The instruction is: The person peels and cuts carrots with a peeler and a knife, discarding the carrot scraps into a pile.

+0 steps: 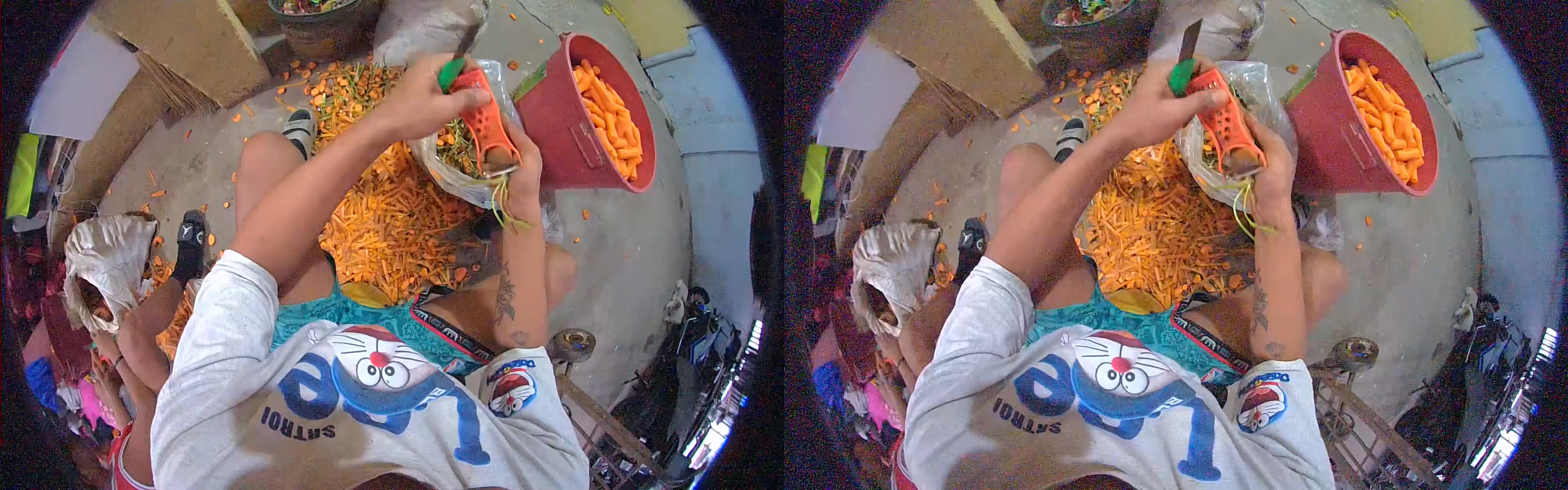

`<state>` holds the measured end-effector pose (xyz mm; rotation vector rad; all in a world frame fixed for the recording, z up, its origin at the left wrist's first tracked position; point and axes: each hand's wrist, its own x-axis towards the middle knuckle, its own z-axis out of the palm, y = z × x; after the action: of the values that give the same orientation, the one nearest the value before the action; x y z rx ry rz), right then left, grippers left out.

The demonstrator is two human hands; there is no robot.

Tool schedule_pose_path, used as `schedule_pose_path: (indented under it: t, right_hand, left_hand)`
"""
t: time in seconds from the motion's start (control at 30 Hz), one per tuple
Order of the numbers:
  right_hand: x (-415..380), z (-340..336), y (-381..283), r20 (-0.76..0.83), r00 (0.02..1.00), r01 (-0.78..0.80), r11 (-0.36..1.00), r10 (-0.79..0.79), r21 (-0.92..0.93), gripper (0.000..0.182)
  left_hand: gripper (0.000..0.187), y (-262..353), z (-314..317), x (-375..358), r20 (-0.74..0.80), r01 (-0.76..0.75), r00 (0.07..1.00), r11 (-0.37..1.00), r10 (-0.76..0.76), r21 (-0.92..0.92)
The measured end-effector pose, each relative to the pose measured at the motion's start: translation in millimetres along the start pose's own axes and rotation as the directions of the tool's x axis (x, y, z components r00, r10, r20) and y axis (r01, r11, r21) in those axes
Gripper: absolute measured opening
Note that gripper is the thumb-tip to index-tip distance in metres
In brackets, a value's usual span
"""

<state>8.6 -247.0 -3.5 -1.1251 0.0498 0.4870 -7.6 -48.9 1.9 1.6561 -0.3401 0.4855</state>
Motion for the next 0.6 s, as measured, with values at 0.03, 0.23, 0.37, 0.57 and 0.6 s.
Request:
schedule_pose_path:
  t: [0.03, 0.23, 0.37, 0.57, 0.6]
  right_hand:
    - [-6, 3, -4, 0.044, 0.999, 0.005, 1.0, -0.005, 0.002, 0.036]
    - [-4, -21, -4, 0.382, 0.923, -0.127, 0.97, 0.039, 0.208, 0.036]
    - [-15, -7, -7, 0.133, 0.99, 0.024, 0.995, -0.037, 0.096, 0.037]
    - [-11, -20, -6, 0.291, 0.953, -0.127, 0.984, 0.085, 0.127, 0.037]
    - [-10, -18, -7, 0.316, 0.948, -0.092, 0.986, 0.045, 0.136, 0.036]
  left_hand:
    - [0.021, 1, 3, 0, 0.006, 0.065, 0.998, 0.979, -0.065, -0.192]
    - [0.019, -33, -34, 23, -0.32, 0.233, 0.915, 0.97, -0.244, -0.073]
    - [0.021, -8, 15, 1, -0.17, 0.123, 0.975, 0.986, -0.14, -0.108]
    - [0.017, -44, -45, 25, -0.358, 0.213, 0.898, 0.965, -0.256, -0.156]
    - [0.017, -42, -38, 22, -0.358, 0.205, 0.9, 0.967, -0.247, -0.152]
